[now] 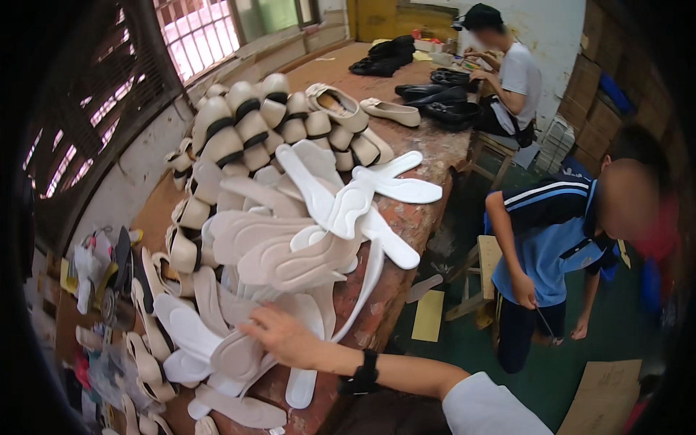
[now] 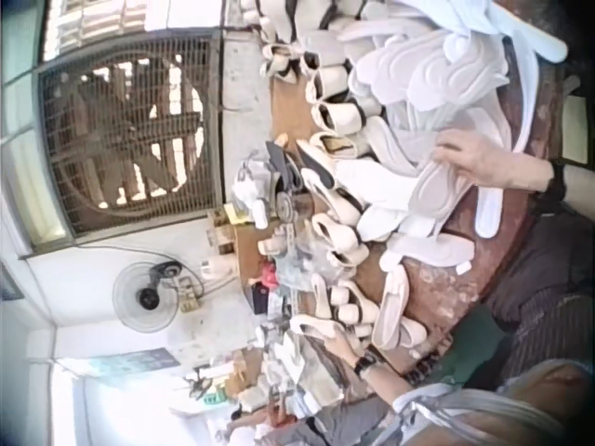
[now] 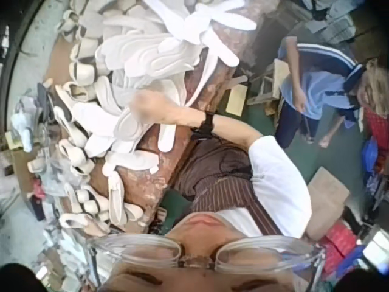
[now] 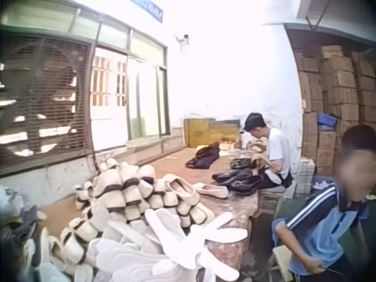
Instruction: The person inserts white insoles into beige high-heeled shoes on a cluttered workbench. They repeatedly pick up a shoe, place an insole inside, and press it down with their hand. The camera shakes violently at times, obscuring the view.
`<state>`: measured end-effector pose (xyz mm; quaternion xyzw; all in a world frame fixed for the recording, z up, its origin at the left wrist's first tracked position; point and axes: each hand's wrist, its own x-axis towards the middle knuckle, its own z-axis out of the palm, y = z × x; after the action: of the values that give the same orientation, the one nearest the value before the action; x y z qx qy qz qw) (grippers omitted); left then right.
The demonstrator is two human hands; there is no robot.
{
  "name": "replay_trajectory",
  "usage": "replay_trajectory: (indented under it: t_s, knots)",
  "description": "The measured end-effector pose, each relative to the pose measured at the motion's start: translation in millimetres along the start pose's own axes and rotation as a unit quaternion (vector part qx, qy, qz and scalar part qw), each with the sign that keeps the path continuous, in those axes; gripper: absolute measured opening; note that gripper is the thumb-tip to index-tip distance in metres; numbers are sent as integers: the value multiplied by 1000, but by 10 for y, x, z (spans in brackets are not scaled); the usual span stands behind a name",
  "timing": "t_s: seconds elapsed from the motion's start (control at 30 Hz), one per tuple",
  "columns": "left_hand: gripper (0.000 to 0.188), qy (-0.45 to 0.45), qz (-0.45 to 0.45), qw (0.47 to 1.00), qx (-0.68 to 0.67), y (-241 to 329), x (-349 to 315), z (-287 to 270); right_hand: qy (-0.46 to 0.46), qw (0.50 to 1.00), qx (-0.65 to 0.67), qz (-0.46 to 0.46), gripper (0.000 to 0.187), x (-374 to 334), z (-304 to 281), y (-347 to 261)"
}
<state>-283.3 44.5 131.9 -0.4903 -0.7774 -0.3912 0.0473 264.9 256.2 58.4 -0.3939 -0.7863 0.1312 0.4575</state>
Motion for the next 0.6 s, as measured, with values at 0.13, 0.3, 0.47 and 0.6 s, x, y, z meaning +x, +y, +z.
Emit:
replay_trajectory:
  t_s: [0.13,0.3,0.47,0.6]
  knots:
    - [48,-73,35,995,56,1299,-434,663,40,997,27,-63,61,415,198,-78]
    - [51,-161,77,982,57,1899,-883,1183,-35,997,23,-57,66,379,139,-166]
    - [54,-196,81,974,85,2057,-1108,1397,164,983,-73,-45,56,-166,-704,-96]
    - [58,-165,82,968,173,2029,-1077,1216,343,900,-161,218,56,-338,-1168,467]
